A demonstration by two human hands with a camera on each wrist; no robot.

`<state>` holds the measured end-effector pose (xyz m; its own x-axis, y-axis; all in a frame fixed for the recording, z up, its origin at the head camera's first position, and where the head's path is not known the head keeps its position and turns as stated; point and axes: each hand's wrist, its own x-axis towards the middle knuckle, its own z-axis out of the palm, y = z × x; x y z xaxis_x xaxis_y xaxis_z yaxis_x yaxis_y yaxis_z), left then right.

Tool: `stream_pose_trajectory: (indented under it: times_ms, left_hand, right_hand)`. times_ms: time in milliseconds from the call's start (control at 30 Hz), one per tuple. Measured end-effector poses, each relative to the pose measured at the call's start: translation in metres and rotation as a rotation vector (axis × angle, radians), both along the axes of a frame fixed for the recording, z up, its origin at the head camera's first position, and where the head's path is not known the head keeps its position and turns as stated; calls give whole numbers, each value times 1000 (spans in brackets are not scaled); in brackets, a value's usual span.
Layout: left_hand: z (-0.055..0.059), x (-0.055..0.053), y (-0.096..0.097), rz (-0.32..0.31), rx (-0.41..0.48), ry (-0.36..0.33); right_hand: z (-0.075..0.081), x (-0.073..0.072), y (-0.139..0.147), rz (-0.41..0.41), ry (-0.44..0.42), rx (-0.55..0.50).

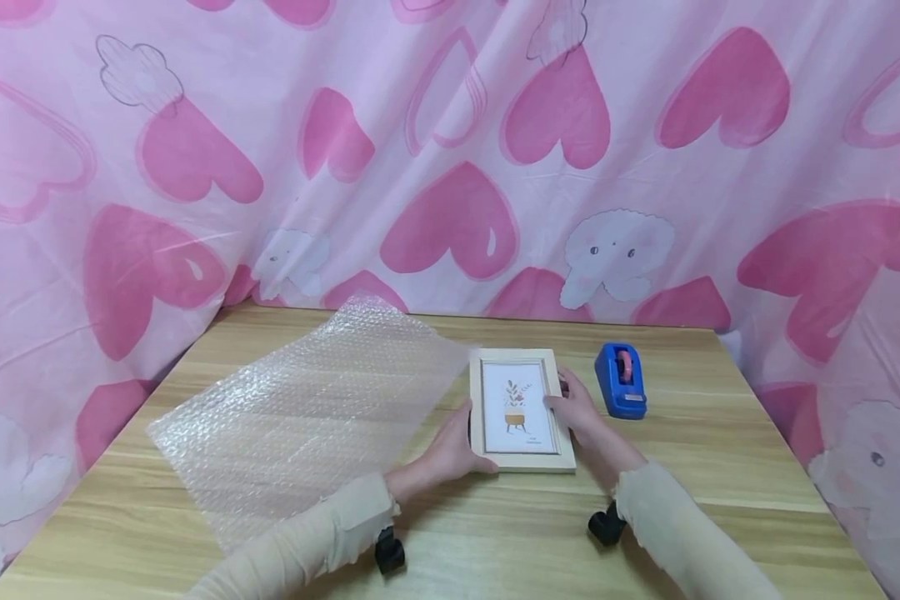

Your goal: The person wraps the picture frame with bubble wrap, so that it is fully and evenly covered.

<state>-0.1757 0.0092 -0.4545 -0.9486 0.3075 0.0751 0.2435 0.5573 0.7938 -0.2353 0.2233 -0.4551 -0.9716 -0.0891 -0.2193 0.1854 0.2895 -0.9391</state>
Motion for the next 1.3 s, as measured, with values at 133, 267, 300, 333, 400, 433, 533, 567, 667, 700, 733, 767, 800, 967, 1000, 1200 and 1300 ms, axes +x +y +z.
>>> stream_pose_trajectory:
  times_ms: [133,267,300,333,400,433,533,567,667,700,733,767,800,967,1000,1200,1300]
  left_hand:
    - [0,-1,1,-6,34,-6]
    - [-2,0,3,-11,39,-13]
    - [-2,1,3,-9,42,-17]
    - [-2,2,4,-6,45,-24]
    - [-2,4,5,-1,46,-35]
    - [-1,4,5,2,44,-37]
    - [1,6,7,3,42,-32]
    - [3,6,7,3,42,-28]
    - [10,7,9,-15,51,0]
    - [13,7,9,-23,57,10]
    - [16,8,9,-33,66,27]
    - [20,8,9,-37,69,42]
    - [23,8,8,-45,72,65]
    - [38,6,3,-75,108,99]
    - [40,5,2,-80,126,91]
    - [50,0,-14,-95,209,10]
    - [57,-1,-28,-98,191,-10]
  right_hand:
    - [-2,4,2,-58,-3,-88]
    - [-2,8,3,-77,-4,-125]
    - [-1,9,3,-79,-7,-131]
    - [0,11,3,-82,-7,-137]
    - [2,14,4,-84,-4,-143]
    - [3,15,4,-87,-1,-146]
    - [7,19,5,-87,13,-150]
    - [9,20,6,-85,18,-149]
    - [17,21,8,-80,39,-144]
    - [20,22,9,-79,47,-141]
    - [24,22,10,-77,55,-139]
    - [27,22,10,-72,66,-133]
    - [30,22,10,-70,74,-132]
    - [46,22,9,-54,94,-165]
    - [48,22,8,-54,96,-173]
    - [59,18,-5,-68,84,-182]
    - [60,17,-13,-55,79,-171]
